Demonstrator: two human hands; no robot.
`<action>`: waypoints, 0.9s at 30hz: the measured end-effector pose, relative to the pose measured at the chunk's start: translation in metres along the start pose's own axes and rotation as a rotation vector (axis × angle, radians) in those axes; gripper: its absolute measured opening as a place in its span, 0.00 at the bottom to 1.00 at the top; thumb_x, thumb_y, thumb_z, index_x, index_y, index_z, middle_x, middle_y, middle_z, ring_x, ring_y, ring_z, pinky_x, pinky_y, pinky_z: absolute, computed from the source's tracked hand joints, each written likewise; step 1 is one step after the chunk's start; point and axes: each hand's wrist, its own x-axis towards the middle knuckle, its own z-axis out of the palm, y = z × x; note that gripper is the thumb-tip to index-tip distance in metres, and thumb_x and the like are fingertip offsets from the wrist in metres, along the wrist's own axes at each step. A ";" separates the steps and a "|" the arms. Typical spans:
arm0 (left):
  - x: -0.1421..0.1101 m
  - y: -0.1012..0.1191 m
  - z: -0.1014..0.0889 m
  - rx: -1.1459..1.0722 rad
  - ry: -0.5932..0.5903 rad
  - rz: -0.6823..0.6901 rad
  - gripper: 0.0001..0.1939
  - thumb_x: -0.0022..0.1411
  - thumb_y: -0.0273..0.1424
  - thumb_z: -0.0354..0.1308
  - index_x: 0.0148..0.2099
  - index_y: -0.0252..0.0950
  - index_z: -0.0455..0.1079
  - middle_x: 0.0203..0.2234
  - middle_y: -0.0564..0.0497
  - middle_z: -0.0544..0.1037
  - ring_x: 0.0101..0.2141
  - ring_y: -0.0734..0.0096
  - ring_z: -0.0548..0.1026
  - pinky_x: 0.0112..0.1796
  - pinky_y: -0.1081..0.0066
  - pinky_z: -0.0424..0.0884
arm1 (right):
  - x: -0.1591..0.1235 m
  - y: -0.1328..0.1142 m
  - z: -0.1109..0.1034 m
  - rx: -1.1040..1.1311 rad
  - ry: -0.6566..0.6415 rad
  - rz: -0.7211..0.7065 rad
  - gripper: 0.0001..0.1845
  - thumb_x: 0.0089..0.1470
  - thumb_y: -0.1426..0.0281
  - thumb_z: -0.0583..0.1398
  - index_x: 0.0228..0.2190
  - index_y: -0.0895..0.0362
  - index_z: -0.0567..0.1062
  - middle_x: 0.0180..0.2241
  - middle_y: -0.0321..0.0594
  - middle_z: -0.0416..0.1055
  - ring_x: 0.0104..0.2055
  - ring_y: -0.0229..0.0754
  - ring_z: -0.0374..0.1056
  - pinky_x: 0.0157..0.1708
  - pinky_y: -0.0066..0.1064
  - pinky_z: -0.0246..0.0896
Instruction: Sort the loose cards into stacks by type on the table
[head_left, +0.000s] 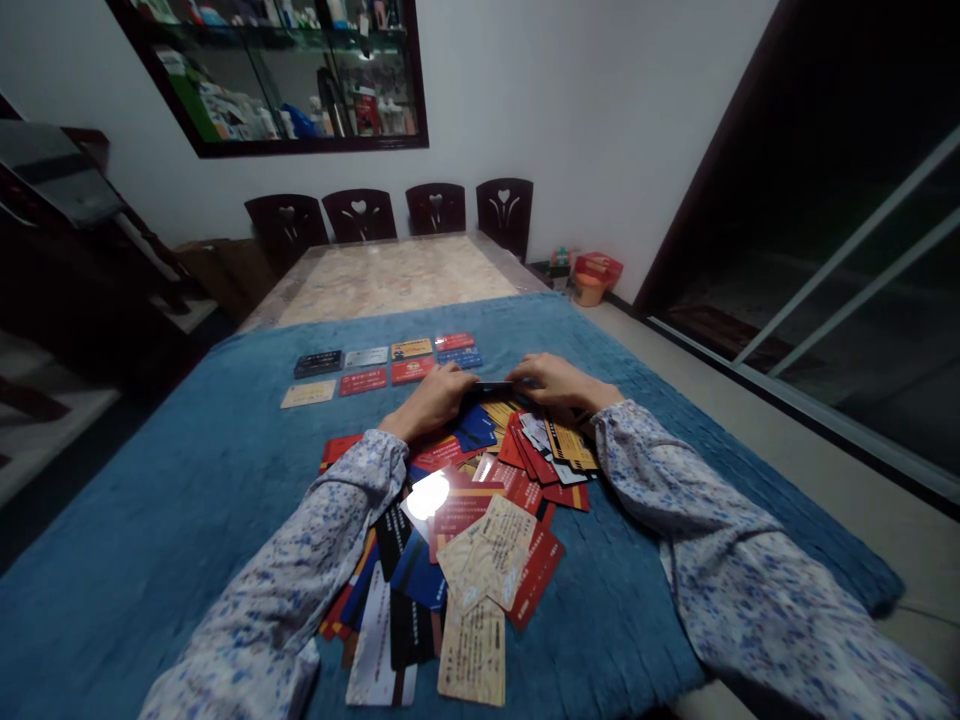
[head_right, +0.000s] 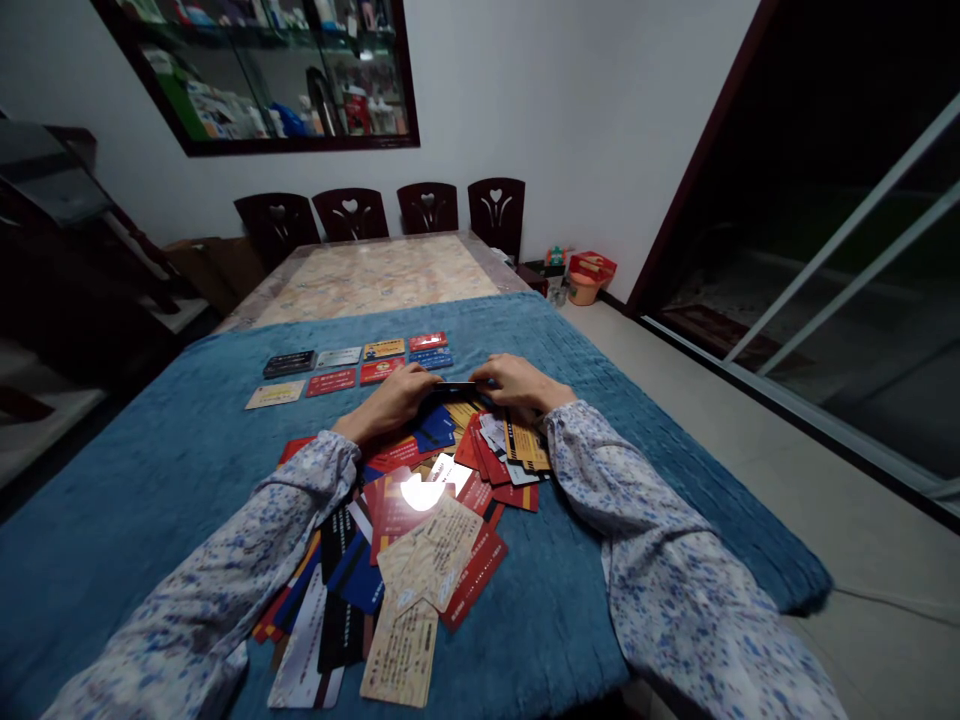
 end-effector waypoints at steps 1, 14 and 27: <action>0.000 0.000 0.000 -0.009 0.003 -0.004 0.20 0.65 0.17 0.50 0.53 0.36 0.76 0.42 0.43 0.79 0.43 0.62 0.74 0.46 0.66 0.71 | 0.000 0.000 0.000 0.006 0.003 0.002 0.19 0.57 0.74 0.59 0.47 0.53 0.84 0.39 0.45 0.81 0.42 0.47 0.72 0.41 0.33 0.60; -0.001 -0.001 0.002 -0.117 0.054 -0.059 0.15 0.65 0.20 0.52 0.47 0.34 0.77 0.38 0.44 0.76 0.39 0.63 0.74 0.44 0.66 0.72 | 0.000 0.002 0.005 0.049 0.075 0.005 0.16 0.56 0.79 0.61 0.42 0.55 0.84 0.38 0.45 0.81 0.39 0.45 0.72 0.38 0.31 0.60; -0.001 0.002 0.001 -0.094 0.059 -0.077 0.13 0.70 0.24 0.50 0.43 0.34 0.77 0.36 0.43 0.76 0.37 0.62 0.74 0.41 0.66 0.71 | 0.001 0.009 0.012 0.133 0.195 -0.018 0.11 0.54 0.76 0.60 0.36 0.57 0.83 0.34 0.42 0.79 0.36 0.43 0.71 0.37 0.30 0.59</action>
